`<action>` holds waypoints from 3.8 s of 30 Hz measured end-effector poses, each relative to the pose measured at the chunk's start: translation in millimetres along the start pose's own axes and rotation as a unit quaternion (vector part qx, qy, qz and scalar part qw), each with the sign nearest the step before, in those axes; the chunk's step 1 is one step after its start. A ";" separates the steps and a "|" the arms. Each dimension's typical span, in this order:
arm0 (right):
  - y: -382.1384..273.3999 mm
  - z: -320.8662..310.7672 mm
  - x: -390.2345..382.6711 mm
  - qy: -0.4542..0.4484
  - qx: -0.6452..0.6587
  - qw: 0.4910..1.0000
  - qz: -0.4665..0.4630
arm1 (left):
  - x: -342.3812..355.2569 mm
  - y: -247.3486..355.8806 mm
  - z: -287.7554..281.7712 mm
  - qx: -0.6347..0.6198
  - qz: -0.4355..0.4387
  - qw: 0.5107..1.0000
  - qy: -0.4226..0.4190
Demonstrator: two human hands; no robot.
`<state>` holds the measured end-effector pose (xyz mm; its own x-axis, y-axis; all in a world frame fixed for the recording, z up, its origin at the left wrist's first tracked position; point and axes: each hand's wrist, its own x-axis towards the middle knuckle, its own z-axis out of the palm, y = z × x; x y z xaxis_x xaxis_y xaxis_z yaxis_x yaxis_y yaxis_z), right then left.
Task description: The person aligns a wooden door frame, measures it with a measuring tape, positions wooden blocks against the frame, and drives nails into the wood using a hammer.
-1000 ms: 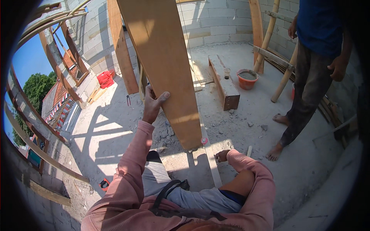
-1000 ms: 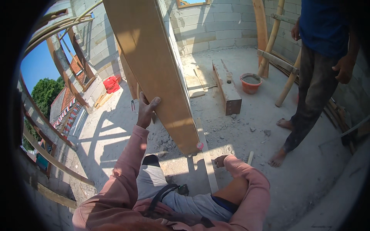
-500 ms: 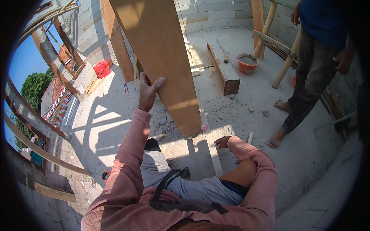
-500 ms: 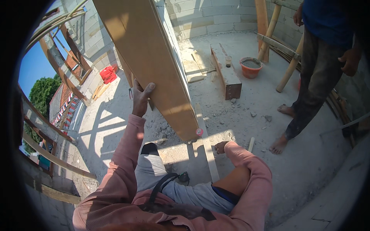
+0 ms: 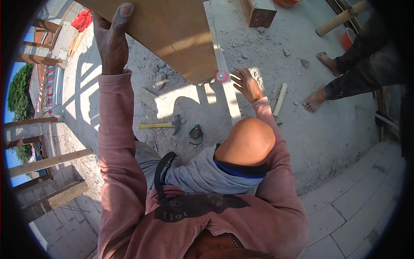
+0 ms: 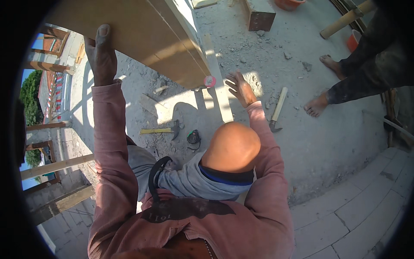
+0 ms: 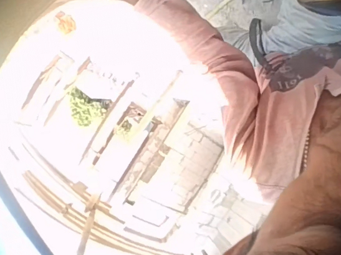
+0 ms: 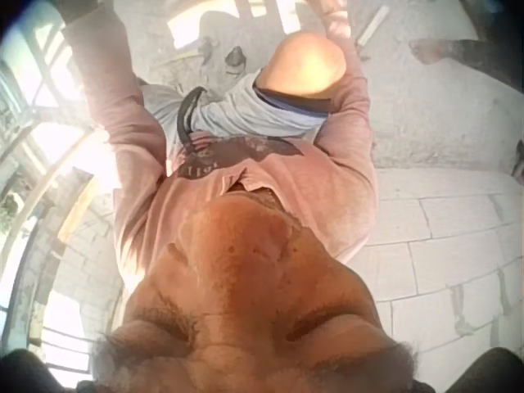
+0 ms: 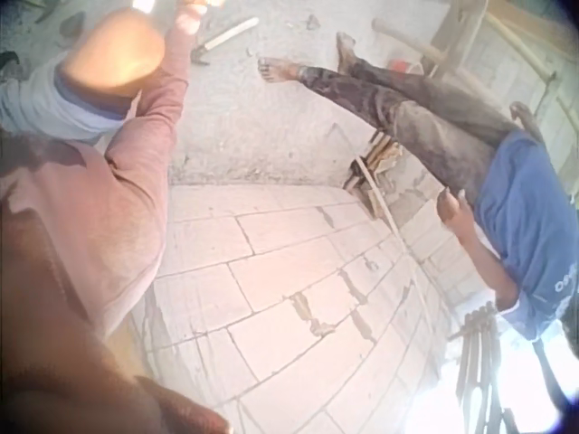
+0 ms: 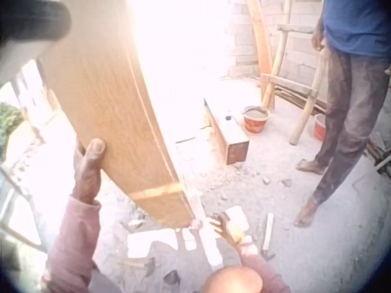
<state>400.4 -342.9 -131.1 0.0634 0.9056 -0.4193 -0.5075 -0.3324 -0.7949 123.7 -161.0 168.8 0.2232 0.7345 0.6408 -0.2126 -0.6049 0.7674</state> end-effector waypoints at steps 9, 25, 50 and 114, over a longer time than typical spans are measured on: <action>17.1 43.6 -18.8 -0.049 -0.044 0.995 -0.074 | -2.8 -13.1 -4.1 -0.073 0.015 0.997 0.013; -22.2 89.4 -137.5 0.258 -0.668 0.698 0.004 | 15.5 -20.1 53.3 -0.121 0.181 0.974 0.070; -14.5 305.5 -183.0 0.213 -0.449 0.857 0.140 | -201.3 -76.8 -54.5 -0.222 -0.339 0.816 -0.413; -43.3 219.0 -232.9 0.428 -0.791 0.438 0.012 | -132.9 -131.6 96.8 -0.630 -0.558 0.514 -0.164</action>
<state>219.4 -481.8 97.0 0.7162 0.6918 0.0917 0.6698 -0.7183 0.1883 214.2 -208.8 -15.3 0.9799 0.1910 -0.0570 -0.1789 0.9690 0.1704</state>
